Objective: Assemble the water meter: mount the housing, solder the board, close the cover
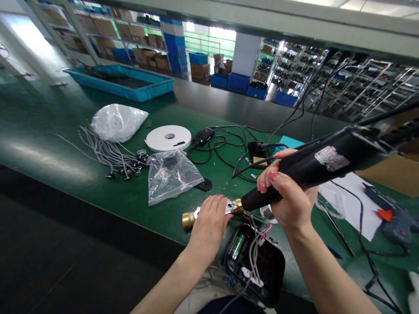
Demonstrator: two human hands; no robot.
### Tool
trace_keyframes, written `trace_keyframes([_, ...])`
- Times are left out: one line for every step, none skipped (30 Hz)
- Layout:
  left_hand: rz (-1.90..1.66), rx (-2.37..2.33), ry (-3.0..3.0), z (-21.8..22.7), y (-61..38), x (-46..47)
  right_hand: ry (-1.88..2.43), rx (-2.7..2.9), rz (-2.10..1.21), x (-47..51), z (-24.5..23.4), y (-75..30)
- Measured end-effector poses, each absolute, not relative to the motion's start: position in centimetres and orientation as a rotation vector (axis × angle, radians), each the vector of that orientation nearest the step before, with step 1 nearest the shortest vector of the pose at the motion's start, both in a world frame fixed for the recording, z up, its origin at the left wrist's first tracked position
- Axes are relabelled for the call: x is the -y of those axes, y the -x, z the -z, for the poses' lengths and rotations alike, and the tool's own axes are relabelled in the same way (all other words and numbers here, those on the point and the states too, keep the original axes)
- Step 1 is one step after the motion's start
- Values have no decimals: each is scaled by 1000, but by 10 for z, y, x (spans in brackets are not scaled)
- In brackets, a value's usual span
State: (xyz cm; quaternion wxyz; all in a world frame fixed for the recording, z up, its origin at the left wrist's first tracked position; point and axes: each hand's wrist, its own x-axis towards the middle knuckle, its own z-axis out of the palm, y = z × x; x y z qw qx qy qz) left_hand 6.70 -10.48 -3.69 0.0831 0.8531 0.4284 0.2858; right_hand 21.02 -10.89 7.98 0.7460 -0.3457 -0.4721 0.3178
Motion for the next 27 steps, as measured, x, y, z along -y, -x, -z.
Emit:
trace_keyframes([-845,-1285,-2547,38,-67,105,751,1035,-697,109,-80,-210])
trace_keyframes([-839,-1289,-2544,38,-67,104,746,1036,-699,108,-80,-209])
trace_keyframes([-831,-1292,-2542,39,-67,104,742,1037,-701,108,-80,-209])
trace_keyframes([-823,-1294,-2539,39,-68,104,742,1037,-703,107,-81,-209])
trace_keyframes([-816,-1293,-2536,38,-68,104,745,1037,-705,107,-81,-209])
trace_keyframes([-808,-1292,-2531,38,-68,104,751,1038,-709,107,-81,-209])
trace_keyframes([-800,-1290,-2526,37,-67,104,757,1040,-713,107,-81,-209])
trace_keyframes([-793,-1288,-2519,36,-67,104,762,1043,-717,107,-82,-208])
trace_keyframes([-785,-1287,-2513,35,-67,104,765,1047,-718,106,-82,-208])
trace_keyframes([-777,-1287,-2507,34,-67,104,766,1052,-715,107,-82,-208])
trace_keyframes([-769,-1288,-2501,32,-67,104,769,1056,-712,107,-83,-207])
trace_keyframes([-760,-1289,-2496,31,-66,104,772,1059,-710,107,-83,-207])
trace_keyframes([-751,-1290,-2491,30,-66,104,773,1065,-709,108,-83,-206])
trace_keyframes([-742,-1291,-2487,30,-66,104,774,1072,-713,108,-84,-205])
trace_keyframes([-734,-1291,-2483,29,-66,104,774,1083,-721,109,-84,-204])
trace_keyframes([-726,-1290,-2480,29,-66,104,775,1094,-729,109,-85,-203])
trace_keyframes([-719,-1290,-2475,29,-66,104,776,1107,-736,109,-85,-202])
trace_keyframes([-714,-1290,-2471,29,-66,104,778,1120,-740,109,-85,-201])
trace_keyframes([-710,-1291,-2466,30,-66,104,779,1131,-743,109,-85,-200])
trace_keyframes([-709,-1293,-2461,30,-66,104,780,1140,-744,108,-85,-199])
trace_keyframes([-709,-1295,-2455,30,-66,104,778,1149,-747,107,-85,-199])
trace_keyframes([-710,-1296,-2449,29,-66,104,774,1157,-750,106,-86,-198])
trace_keyframes([-711,-1298,-2444,29,-66,104,770,1165,-755,105,-86,-198])
trace_keyframes([-711,-1299,-2438,28,-66,104,768,1169,-761,104,-86,-197])
trace_keyframes([-711,-1300,-2433,28,-66,105,770,1171,-766,103,-86,-197])
trace_keyframes([-709,-1301,-2429,27,-67,105,773,1171,-768,102,-87,-196])
trace_keyframes([-707,-1303,-2424,27,-67,105,777,1170,-768,102,-88,-195])
